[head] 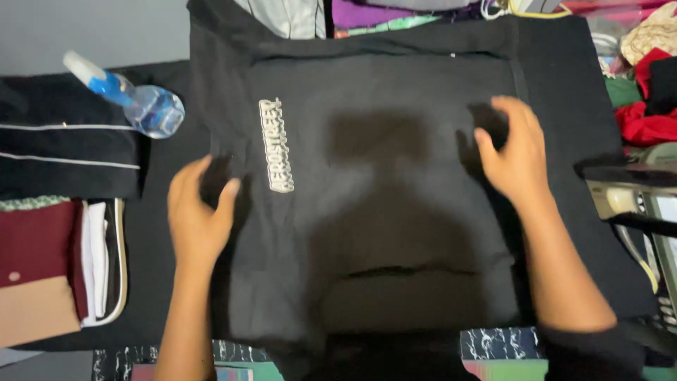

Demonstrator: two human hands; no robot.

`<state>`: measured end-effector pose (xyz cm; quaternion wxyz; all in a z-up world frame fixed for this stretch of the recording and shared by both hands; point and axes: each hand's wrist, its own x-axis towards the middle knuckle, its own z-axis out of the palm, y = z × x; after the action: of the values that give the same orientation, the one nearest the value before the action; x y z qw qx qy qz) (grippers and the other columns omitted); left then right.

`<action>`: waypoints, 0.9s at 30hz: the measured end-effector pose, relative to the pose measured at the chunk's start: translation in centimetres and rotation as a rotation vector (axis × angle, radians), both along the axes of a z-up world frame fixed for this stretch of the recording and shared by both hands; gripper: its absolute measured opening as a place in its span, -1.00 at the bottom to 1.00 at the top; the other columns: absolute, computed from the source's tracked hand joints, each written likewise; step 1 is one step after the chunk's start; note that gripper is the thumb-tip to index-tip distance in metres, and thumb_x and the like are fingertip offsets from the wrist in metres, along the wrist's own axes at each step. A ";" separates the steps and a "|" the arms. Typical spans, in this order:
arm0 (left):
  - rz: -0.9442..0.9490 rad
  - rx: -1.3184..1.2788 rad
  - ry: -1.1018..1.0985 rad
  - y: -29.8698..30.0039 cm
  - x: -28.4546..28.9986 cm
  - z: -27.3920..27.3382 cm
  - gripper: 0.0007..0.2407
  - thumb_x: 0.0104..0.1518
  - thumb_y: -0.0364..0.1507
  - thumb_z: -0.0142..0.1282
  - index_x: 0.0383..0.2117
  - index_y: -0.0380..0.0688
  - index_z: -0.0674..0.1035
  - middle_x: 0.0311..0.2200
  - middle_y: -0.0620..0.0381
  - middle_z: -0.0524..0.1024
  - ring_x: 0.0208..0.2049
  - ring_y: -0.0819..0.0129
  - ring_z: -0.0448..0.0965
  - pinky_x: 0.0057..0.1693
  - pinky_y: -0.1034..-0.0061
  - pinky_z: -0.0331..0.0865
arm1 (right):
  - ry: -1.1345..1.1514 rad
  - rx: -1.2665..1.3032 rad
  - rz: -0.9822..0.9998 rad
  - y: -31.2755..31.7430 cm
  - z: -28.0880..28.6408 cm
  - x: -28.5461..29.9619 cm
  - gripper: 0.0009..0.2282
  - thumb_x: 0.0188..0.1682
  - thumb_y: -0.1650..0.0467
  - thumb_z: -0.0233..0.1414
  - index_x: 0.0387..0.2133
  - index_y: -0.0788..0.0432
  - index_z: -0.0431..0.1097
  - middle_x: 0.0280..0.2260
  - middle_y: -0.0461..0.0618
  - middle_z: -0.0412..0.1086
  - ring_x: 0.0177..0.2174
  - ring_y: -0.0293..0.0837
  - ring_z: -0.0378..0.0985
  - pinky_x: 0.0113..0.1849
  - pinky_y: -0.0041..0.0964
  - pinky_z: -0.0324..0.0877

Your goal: The person irons a black t-shirt on a flat surface, using a steam iron and a spray bottle. They smooth the fabric with their hands, flip the shirt to iron the other side, and continue ironing until the task is complete.

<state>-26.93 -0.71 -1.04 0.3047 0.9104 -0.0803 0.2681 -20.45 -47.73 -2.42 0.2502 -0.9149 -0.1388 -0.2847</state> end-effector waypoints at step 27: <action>0.734 0.134 0.559 -0.2 -22.1 -10.2 -0.78 0.40 -0.28 0.12 -0.22 -0.20 0.56 -0.27 0.00 0.53 -0.47 0.05 0.57 -0.29 0.22 0.43 | 0.102 0.036 -0.329 -7.0 -7.7 -22.0 -0.74 -0.10 0.68 0.16 -0.16 0.25 0.60 -0.01 0.18 0.41 -0.23 0.01 0.44 -0.14 -0.19 0.40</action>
<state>-49.07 -0.93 -11.20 0.1402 0.9336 0.3153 0.0967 -42.42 -54.68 -10.12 0.2233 -0.9339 0.0308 -0.2776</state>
